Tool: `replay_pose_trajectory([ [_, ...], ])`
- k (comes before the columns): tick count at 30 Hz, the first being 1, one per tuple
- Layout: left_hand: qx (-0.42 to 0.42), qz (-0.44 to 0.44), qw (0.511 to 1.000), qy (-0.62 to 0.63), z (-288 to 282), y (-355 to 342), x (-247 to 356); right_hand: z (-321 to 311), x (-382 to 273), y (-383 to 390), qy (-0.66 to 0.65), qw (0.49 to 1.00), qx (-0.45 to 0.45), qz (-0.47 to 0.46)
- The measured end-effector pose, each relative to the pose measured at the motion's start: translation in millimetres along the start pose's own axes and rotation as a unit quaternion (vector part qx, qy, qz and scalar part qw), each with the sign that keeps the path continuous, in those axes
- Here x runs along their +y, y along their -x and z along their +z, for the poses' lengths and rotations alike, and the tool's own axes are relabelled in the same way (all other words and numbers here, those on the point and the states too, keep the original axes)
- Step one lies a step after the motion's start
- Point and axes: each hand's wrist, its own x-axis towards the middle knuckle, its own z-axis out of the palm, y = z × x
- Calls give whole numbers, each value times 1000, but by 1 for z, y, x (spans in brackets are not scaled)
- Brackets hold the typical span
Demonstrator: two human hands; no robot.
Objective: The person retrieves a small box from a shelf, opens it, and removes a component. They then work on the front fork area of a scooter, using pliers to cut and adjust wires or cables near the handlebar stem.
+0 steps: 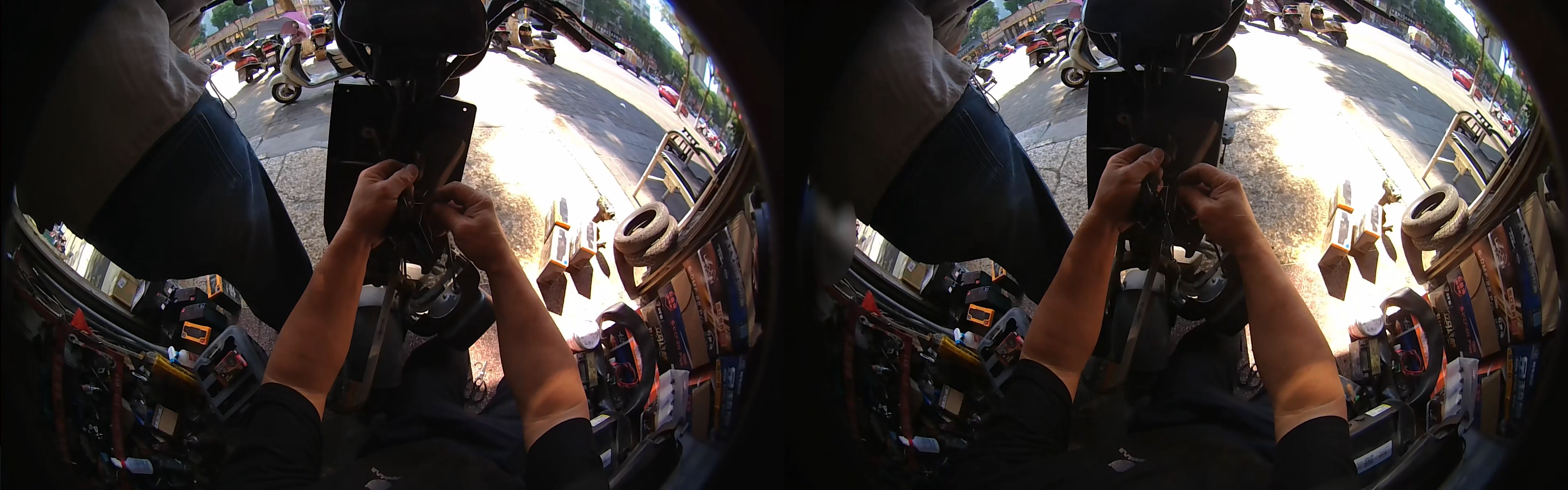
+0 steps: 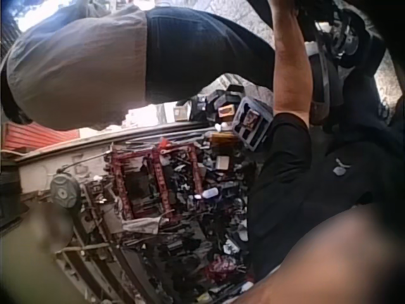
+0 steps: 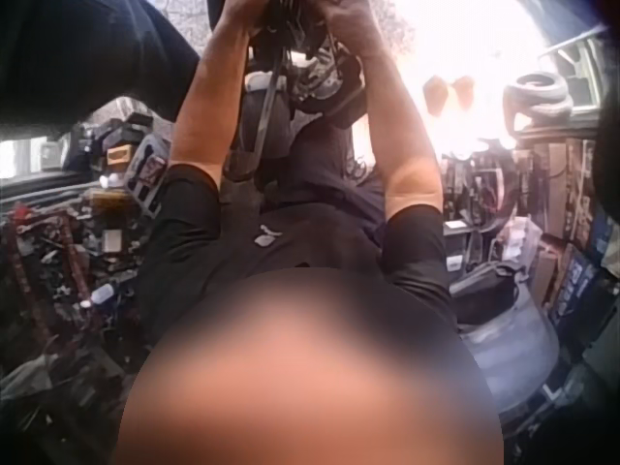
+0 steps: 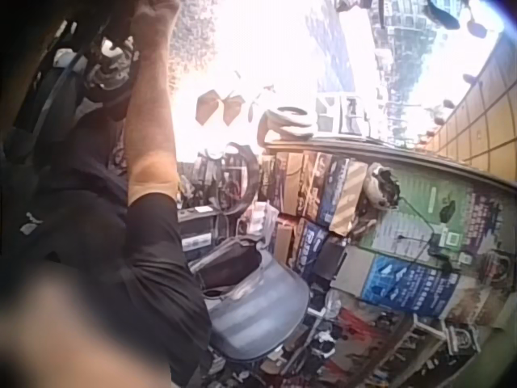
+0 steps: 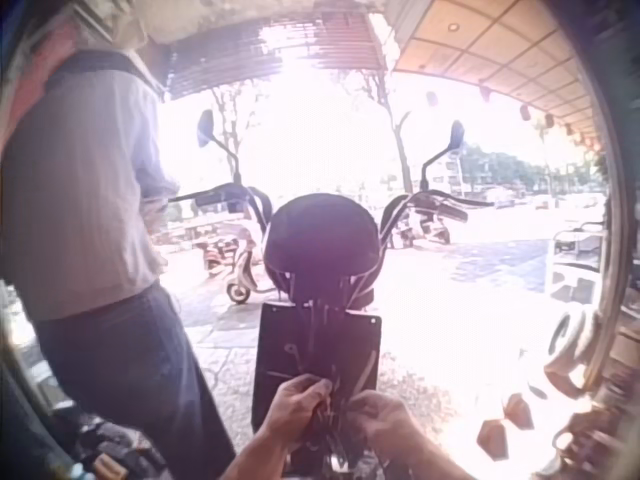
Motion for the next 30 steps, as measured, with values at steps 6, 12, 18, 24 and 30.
replay_pose_trajectory([
  [6, -11, 7, 1000, 1, -2, -1, -2, -1, 0, 0, -12, 1000, -3, 5],
  [12, -8, 2, 1000, -1, -1, 0, -2, 0, -1, 1, -8, 1000, 5, 7],
  [18, -20, -2, 998, -56, -3, 8, 9, -1, -2, 2, -2, 1000, 21, 0],
  [24, -93, 17, 966, -243, -6, 14, 14, -3, -1, 0, 18, 1000, 23, -2],
  [30, -60, 84, 946, -309, 0, 14, 7, 4, 2, -4, 60, 997, 36, -44],
])
